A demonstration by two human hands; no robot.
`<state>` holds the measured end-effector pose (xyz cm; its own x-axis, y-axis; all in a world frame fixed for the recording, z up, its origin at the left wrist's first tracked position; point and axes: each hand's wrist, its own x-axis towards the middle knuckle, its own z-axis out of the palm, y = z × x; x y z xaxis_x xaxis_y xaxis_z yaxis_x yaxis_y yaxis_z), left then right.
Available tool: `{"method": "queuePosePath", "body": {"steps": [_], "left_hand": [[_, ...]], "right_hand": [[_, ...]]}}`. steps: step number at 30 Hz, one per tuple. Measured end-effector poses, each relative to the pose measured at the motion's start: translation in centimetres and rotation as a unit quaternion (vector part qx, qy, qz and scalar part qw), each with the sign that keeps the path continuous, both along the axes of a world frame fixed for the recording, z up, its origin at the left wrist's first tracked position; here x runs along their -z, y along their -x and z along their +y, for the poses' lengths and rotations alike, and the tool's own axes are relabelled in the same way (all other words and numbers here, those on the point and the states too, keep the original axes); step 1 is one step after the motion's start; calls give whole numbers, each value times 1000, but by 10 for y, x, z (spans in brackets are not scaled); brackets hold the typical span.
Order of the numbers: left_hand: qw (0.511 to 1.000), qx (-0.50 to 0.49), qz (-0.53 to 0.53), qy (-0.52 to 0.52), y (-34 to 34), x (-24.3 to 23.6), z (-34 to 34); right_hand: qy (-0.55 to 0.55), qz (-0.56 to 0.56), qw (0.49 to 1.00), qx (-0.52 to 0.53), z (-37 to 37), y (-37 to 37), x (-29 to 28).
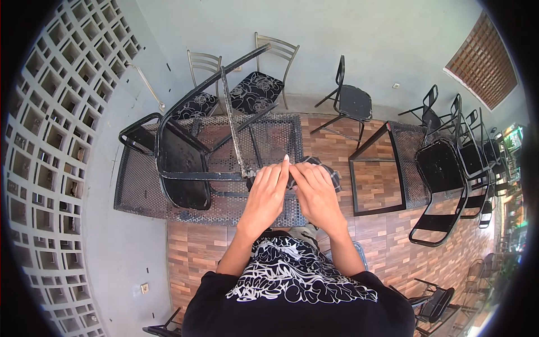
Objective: Repairing a metal chair by wrapping tape or protective material around its frame.
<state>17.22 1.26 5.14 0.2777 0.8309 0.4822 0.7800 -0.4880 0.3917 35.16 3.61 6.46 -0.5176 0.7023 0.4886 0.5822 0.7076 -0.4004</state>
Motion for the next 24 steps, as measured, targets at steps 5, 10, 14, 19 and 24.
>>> {"method": "queuePosePath", "body": {"steps": [5, 10, 14, 19, 24], "left_hand": [[1000, -4, 6, -12, -18, 3, 2], [1000, -3, 10, -20, -19, 3, 2], [1000, 3, 2, -22, -18, 2, 0], [999, 4, 2, -34, -11, 3, -1], [999, 29, -34, -7, 10, 7, 0]], "right_hand": [[11, 5, 1000, 1, 2, -17, -5], [10, 3, 1000, 5, 1, -19, -5], [0, -10, 1000, 15, -1, -16, -4], [-19, -29, 999, 30, -3, -9, -4], [-27, -31, 999, 36, -4, 7, 4]]}}
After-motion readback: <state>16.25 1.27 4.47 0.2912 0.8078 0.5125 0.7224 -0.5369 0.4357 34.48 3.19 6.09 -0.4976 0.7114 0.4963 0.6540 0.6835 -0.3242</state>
